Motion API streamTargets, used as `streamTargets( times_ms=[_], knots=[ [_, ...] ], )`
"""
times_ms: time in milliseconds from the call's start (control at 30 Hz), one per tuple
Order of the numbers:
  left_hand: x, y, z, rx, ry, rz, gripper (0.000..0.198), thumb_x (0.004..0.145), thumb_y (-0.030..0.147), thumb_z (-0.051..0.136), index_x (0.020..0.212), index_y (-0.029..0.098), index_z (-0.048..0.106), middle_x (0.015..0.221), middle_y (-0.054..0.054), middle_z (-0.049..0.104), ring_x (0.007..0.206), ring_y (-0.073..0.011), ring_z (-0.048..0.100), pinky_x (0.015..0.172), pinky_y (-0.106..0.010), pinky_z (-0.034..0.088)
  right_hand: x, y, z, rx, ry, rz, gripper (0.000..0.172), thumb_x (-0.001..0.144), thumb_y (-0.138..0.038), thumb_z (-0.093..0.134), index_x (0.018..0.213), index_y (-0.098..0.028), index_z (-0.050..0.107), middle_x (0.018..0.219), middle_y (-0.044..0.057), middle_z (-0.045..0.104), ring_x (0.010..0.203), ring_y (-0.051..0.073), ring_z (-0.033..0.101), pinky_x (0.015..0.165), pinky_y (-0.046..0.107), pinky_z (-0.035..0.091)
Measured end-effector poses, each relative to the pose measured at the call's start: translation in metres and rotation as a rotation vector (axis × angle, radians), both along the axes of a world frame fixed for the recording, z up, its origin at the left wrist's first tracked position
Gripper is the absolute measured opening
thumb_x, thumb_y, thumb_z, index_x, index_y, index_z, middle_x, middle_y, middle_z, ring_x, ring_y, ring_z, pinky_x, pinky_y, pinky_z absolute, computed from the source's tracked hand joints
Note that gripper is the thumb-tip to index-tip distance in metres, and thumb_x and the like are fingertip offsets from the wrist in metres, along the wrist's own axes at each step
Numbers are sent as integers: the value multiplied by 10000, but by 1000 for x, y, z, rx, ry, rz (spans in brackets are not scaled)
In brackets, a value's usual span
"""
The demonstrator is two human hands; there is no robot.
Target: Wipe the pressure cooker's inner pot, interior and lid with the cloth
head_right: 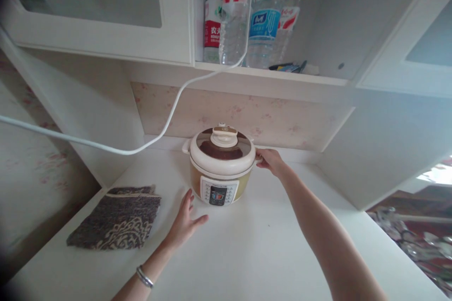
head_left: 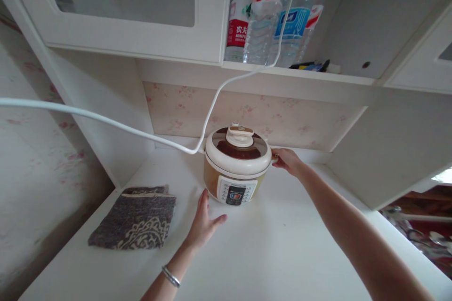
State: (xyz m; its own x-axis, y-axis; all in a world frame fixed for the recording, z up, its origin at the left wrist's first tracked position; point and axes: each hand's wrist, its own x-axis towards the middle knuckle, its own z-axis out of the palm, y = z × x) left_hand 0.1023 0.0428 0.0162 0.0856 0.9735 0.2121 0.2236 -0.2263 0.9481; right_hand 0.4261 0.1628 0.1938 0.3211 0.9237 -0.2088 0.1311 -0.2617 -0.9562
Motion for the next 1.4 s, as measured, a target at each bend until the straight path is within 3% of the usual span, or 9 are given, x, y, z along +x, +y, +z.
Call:
streamTargets(
  times_ms=[100, 167, 300, 533, 700, 833, 967, 1167, 1400],
  knots=[
    [15, 21, 10, 116, 155, -23, 969, 774, 347, 719, 1512, 221, 104, 1595, -152, 104, 1466, -311, 91, 1186, -507, 155, 14, -4, 5, -47, -91, 30, 175, 753, -315, 694, 789, -150, 648, 758, 29, 648, 533, 83, 543, 477, 195, 517],
    [23, 32, 13, 128, 194, -25, 1023, 776, 307, 714, 1529, 198, 30, 1603, -161, 54, 1466, -303, 59, 1192, -493, 120, 18, -4, 7, -76, -161, 88, 190, 802, -347, 654, 804, -157, 641, 781, 42, 664, 574, 98, 575, 522, 213, 539],
    [31, 44, 9, 128, 220, -15, 1091, 781, 267, 700, 1529, 199, -92, 1604, -159, 4, 1459, -296, 79, 1174, -462, 205, 14, 5, 5, -44, -223, 116, 178, 894, -282, 524, 855, -151, 638, 829, 85, 695, 702, 145, 650, 595, 251, 566],
    [34, 63, -1, 212, 292, -52, 1087, 765, 187, 684, 1530, 222, -88, 1603, -147, -29, 1457, -276, 90, 1150, -402, 274, 9, 22, -2, 0, -329, 36, 234, 924, -237, 440, 1012, -174, 647, 932, 88, 713, 782, 169, 671, 633, 283, 575],
    [31, 74, -8, 250, 306, -62, 1076, 779, 170, 656, 1525, 228, -117, 1606, -142, -16, 1460, -274, 103, 1146, -424, 279, 8, 29, 24, 2, -519, 24, 167, 881, -272, 549, 951, -174, 664, 916, 121, 701, 854, 225, 661, 696, 314, 554],
    [31, 73, -16, 300, 335, -18, 1018, 812, 199, 637, 1533, 240, -81, 1606, -137, 47, 1454, -279, 154, 1137, -451, 299, -20, 43, 65, 213, -784, 32, 261, 934, -335, 478, 1068, -172, 633, 1188, 159, 613, 1174, 284, 526, 948, 365, 448],
    [32, 71, -21, 323, 385, 25, 967, 845, 263, 628, 1538, 218, -45, 1600, -149, 88, 1446, -290, 188, 1125, -459, 323, -73, 59, 89, 397, -1084, 241, 404, 969, -462, 389, 1212, -199, 576, 1310, 125, 557, 1252, 279, 453, 1043, 389, 349],
    [30, 73, -22, 329, 443, 56, 886, 907, 313, 556, 1537, 219, -59, 1592, -154, 134, 1429, -286, 247, 1110, -452, 352, -117, 76, 90, 275, -1409, 385, 714, 906, -706, 252, 1062, -151, 673, 1154, 189, 638, 1066, 331, 590, 910, 421, 422],
    [31, 77, -25, 320, 491, 58, 836, 945, 327, 486, 1533, 211, -97, 1587, -165, 139, 1410, -288, 296, 1059, -429, 419, -108, 79, 87, 424, -1522, 439, 579, 907, -624, 389, 1036, -147, 689, 1128, 182, 654, 1044, 318, 605, 903, 373, 417]
  ],
)
